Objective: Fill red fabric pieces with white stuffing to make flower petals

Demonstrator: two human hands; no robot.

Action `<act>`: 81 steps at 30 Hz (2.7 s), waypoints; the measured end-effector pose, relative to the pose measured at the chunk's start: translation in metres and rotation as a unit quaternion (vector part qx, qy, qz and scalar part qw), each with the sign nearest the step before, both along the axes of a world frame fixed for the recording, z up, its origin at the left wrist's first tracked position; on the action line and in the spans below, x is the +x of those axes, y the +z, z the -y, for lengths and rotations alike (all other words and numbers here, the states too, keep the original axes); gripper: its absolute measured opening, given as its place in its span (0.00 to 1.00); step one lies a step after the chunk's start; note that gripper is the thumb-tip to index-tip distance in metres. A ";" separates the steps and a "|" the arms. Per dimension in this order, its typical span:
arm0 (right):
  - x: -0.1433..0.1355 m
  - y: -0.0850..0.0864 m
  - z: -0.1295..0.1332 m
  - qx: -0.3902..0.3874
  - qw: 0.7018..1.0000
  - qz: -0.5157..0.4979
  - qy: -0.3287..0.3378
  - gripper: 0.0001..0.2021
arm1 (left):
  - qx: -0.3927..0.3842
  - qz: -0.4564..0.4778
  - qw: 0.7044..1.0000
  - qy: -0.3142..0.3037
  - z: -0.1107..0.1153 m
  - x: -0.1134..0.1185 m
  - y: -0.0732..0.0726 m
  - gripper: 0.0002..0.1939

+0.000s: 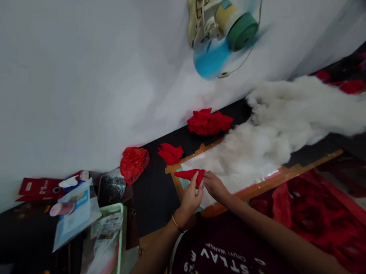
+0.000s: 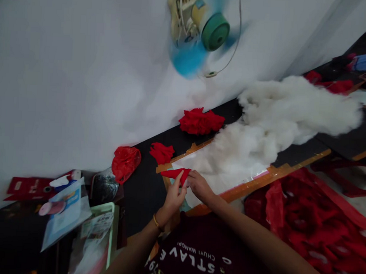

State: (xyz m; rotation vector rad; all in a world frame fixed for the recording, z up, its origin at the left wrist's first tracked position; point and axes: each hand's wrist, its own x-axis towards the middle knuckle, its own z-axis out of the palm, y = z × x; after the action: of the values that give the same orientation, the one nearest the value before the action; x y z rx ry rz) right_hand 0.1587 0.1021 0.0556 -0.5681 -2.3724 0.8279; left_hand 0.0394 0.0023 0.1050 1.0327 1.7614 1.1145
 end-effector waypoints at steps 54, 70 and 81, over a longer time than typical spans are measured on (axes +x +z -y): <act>-0.005 0.063 0.042 0.076 0.992 0.024 0.103 0.31 | 0.054 0.494 0.807 0.320 -0.016 -0.007 0.046 0.17; -0.012 0.070 0.040 -0.034 0.996 -0.012 0.080 0.17 | 0.051 0.436 0.883 0.166 -0.023 -0.016 0.059 0.22; -0.007 0.077 0.026 0.037 0.998 0.028 0.036 0.23 | -0.001 0.480 0.826 0.296 -0.035 -0.033 0.054 0.20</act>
State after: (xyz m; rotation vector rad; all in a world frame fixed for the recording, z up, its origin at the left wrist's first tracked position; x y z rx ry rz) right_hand 0.1516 0.0759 0.1327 -0.4842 -2.4753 0.7597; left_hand 0.0061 0.0375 0.1588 -0.1927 1.2049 1.6111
